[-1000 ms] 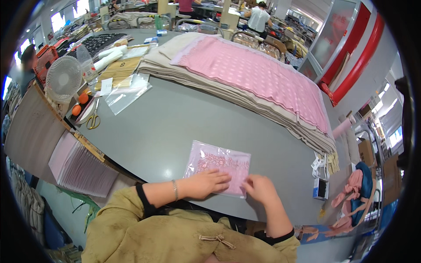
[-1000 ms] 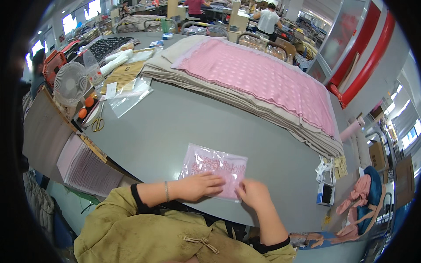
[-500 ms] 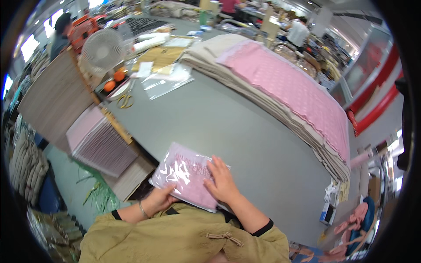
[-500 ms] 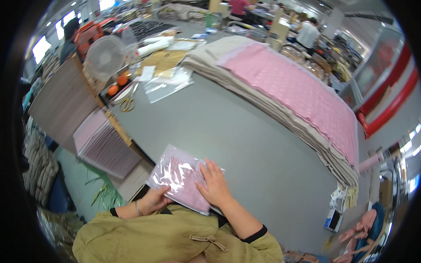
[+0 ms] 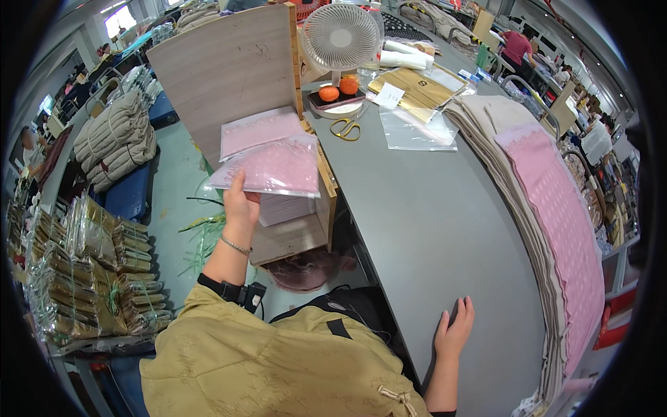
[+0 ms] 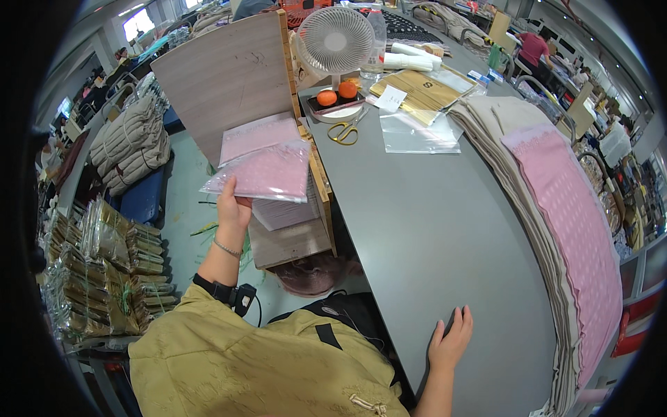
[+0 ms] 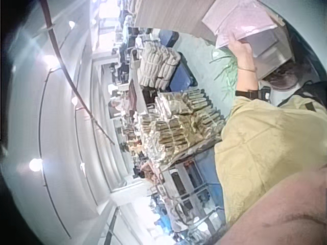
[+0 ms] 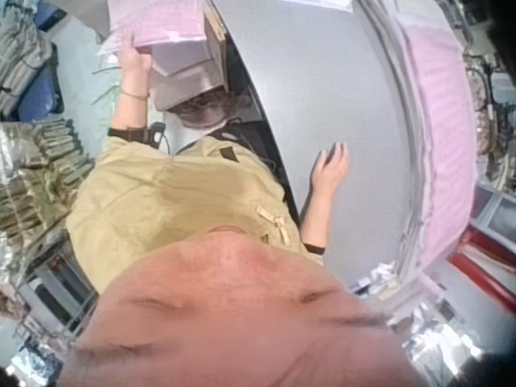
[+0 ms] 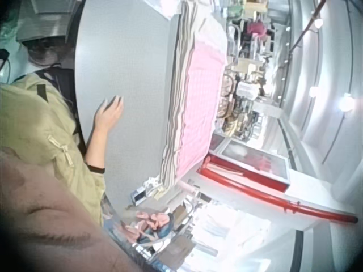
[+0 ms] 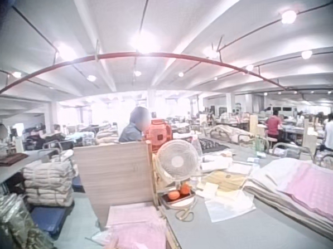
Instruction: The person repeatedly picks up pink patterned cloths, folds them neatly, places each folded cloth into a clear plastic bag, and stacks the packaged items on the table. The process is repeated multiple times with consistent folding and packaging.
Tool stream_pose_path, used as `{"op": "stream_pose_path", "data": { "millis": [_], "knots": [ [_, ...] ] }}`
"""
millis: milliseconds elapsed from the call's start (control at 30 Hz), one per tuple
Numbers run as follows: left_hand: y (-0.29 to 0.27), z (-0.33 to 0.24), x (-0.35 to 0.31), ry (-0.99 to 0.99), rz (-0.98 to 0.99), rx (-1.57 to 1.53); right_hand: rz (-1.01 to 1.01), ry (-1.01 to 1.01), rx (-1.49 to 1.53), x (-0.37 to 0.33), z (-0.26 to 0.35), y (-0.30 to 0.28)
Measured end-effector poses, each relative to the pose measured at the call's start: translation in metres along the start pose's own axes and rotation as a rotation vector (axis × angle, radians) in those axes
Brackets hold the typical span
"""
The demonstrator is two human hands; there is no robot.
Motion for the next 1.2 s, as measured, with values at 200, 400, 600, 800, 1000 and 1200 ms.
{"op": "stream_pose_path", "data": {
  "millis": [200,400,600,800,1000,1200],
  "knots": [
    [0.014,-0.017,0.008,-0.022,0.041,-0.066,0.004,0.005,-0.029,0.001,0.001,-0.003],
    [0.037,-0.034,0.011,0.155,0.099,-0.006,0.022,0.020,-0.050,0.000,0.004,-0.002],
    [0.032,-0.051,0.074,0.331,-0.072,-0.016,0.016,0.029,-0.044,0.001,0.004,-0.002],
    [-0.013,0.010,0.097,-0.135,-0.117,0.010,0.017,0.032,-0.071,0.001,0.005,-0.003],
    [-0.039,0.007,0.110,-0.356,-0.055,0.393,0.025,0.031,-0.071,0.002,0.005,-0.004],
    [-0.050,0.002,0.105,-0.636,0.131,1.029,0.027,0.017,-0.080,0.004,0.007,-0.005]
  ]
}}
Point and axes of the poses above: each hand's wrist, its own x-axis towards the middle knuckle, its own y-axis out of the palm, z = x × y, the point moved 2 cm from there along x, towards the middle knuckle, and after that the axes turned 8 degrees about z, right-handed, at the moved point
